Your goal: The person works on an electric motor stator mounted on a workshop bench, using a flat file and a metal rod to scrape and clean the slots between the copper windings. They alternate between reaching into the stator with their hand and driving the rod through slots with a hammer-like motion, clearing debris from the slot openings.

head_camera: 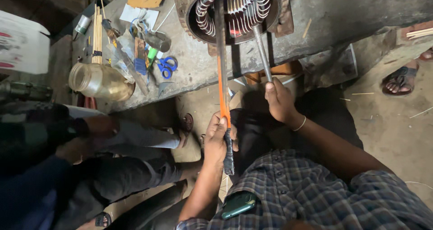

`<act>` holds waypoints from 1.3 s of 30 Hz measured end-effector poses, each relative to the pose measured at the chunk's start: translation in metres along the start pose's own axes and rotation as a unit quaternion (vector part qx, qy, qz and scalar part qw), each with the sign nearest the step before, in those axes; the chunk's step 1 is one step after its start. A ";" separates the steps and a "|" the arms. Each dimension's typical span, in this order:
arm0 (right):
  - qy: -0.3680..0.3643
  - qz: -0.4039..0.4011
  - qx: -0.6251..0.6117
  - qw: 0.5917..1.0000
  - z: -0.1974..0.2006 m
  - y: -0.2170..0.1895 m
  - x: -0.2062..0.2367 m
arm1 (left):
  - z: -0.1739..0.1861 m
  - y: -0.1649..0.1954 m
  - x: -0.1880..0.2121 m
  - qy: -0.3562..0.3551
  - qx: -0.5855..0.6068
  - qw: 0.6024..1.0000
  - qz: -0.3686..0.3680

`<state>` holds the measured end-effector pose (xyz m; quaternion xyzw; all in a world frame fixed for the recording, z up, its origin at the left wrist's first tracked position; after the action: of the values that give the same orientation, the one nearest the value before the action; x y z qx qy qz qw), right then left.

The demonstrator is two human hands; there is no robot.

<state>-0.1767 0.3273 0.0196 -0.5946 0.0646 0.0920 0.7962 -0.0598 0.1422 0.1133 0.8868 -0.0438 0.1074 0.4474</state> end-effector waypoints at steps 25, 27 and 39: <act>0.063 0.156 0.035 0.985 -0.048 -0.002 -0.031 | -0.019 0.027 -0.111 0.027 -0.022 0.999 -0.032; 0.048 0.059 0.020 0.997 -0.043 0.001 -0.031 | -0.013 0.028 -0.101 0.017 -0.072 0.996 -0.051; -0.043 0.045 -0.036 0.997 -0.043 0.017 -0.011 | 0.025 0.011 -0.037 0.020 -0.042 0.999 0.012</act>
<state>-0.1911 0.2895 -0.0058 -0.6151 0.0538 0.1553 0.7711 -0.0936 0.1149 0.0985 0.8642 -0.0503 0.1284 0.4839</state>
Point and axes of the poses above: each hand's wrist, its own x-axis away from the middle knuckle, its own z-axis out of the back of the hand, y = z × x, the point moved 5 cm from there along -x, towards the middle knuckle, and after that the axes turned 13 degrees about x, right-handed, at the moved point
